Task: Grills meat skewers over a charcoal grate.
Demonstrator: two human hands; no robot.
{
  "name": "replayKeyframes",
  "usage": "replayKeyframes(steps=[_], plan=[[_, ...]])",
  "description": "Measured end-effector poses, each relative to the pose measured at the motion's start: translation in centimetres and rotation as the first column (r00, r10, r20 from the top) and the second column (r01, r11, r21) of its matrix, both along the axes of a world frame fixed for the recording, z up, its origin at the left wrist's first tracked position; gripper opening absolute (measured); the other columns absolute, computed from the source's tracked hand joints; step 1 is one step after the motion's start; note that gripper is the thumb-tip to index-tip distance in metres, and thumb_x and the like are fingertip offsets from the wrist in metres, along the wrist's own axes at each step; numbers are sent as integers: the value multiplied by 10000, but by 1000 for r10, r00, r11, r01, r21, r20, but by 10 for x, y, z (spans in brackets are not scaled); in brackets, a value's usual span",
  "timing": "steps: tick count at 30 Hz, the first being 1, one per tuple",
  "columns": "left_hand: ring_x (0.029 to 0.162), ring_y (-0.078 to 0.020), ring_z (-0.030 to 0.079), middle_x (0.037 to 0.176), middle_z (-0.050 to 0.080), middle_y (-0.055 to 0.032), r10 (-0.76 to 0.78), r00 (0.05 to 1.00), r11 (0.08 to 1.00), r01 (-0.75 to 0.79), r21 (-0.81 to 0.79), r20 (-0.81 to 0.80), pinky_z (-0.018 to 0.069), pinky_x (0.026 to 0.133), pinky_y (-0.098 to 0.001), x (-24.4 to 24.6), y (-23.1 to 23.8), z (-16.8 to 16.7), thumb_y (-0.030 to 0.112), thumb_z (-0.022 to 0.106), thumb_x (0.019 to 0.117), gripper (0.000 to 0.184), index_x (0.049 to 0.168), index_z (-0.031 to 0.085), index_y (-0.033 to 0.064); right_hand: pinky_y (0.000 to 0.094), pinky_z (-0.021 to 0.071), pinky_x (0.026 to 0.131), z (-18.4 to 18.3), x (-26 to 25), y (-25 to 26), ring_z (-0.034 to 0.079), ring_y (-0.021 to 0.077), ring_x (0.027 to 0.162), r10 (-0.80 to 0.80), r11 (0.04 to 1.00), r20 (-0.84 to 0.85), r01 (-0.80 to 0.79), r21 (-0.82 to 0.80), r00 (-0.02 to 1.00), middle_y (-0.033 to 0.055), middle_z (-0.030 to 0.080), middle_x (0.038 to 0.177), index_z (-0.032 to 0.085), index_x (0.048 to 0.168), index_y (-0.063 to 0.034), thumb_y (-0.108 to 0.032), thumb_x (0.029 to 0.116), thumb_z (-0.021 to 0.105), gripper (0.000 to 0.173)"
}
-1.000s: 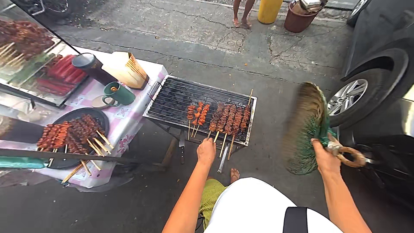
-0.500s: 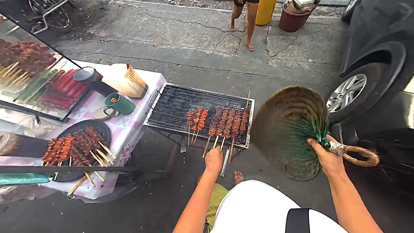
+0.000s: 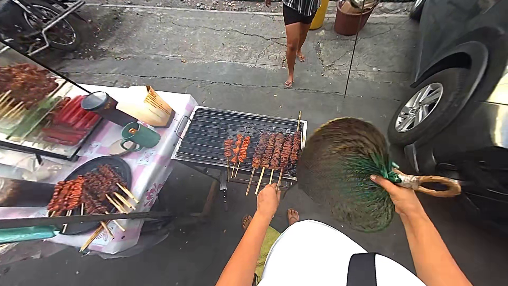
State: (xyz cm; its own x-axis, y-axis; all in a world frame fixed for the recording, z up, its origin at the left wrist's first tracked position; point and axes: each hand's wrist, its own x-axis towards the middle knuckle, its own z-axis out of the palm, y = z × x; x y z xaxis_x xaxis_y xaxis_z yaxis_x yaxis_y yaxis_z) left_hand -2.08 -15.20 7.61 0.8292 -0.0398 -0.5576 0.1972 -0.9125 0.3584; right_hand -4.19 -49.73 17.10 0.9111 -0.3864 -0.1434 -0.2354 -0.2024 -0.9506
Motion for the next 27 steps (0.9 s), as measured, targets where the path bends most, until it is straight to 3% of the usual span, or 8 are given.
replayKeyframes(steps=[3,4,7,12,17,21,24,27], plan=[[1131,-324,689,1208,707,-179,41,996,999,-40,-27,74,523,1006,-513,-2,9,0,324,535,1070,395,1316,667,45,280,425,1120,-6,-1,4,563,135,1296,-59,982,12,60,-179,998,208,586,1408,504,1442,71,-151,919,667,592],[1097,-321,697,1181,713,-178,77,987,996,-72,-46,140,532,985,-504,-4,13,0,297,533,1070,367,1282,684,38,320,438,1120,-6,-2,8,588,166,1284,-33,974,12,34,-223,999,219,610,1387,534,1428,65,-181,935,679,569],[1056,-354,706,1242,673,-218,184,939,983,-170,-73,291,569,925,-511,-6,30,-1,173,584,1029,328,1307,666,19,201,544,963,-2,-7,11,667,7,1041,96,995,46,-94,-40,994,43,716,1122,620,1235,48,-187,857,743,462],[1180,-368,667,1355,635,-209,178,975,977,-192,93,136,534,999,-524,1,48,3,189,577,1040,406,1418,588,42,304,478,1063,-12,-3,12,625,142,1191,-69,984,-17,65,-165,997,213,647,1303,571,1362,85,-151,903,709,535],[1163,-359,675,1271,678,-192,162,981,977,-174,125,106,533,984,-532,3,53,3,194,543,1056,336,1344,650,57,195,507,971,-5,-6,10,630,23,1082,33,998,-32,-34,-52,999,115,669,1201,569,1301,82,-138,831,729,543],[1074,-357,703,1245,678,-208,221,936,968,-244,52,272,562,931,-535,0,59,-3,234,580,1050,338,1323,666,53,430,529,1010,1,-8,22,691,251,1100,45,937,51,-25,-348,998,250,699,1197,628,1315,81,-119,921,669,444],[1075,-412,697,1329,623,-255,279,900,947,-315,59,334,572,909,-557,0,66,0,162,633,1012,406,1392,608,23,204,557,923,6,-10,19,682,-1,983,196,975,72,-187,-124,978,13,744,1056,685,1183,1,-146,839,708,375],[1184,-407,661,1317,649,-244,219,955,947,-257,191,202,533,991,-554,4,74,1,186,585,1045,383,1390,614,22,221,525,974,5,-8,13,662,34,1057,53,995,81,-45,-90,995,69,724,1130,663,1229,32,-128,829,716,434]])
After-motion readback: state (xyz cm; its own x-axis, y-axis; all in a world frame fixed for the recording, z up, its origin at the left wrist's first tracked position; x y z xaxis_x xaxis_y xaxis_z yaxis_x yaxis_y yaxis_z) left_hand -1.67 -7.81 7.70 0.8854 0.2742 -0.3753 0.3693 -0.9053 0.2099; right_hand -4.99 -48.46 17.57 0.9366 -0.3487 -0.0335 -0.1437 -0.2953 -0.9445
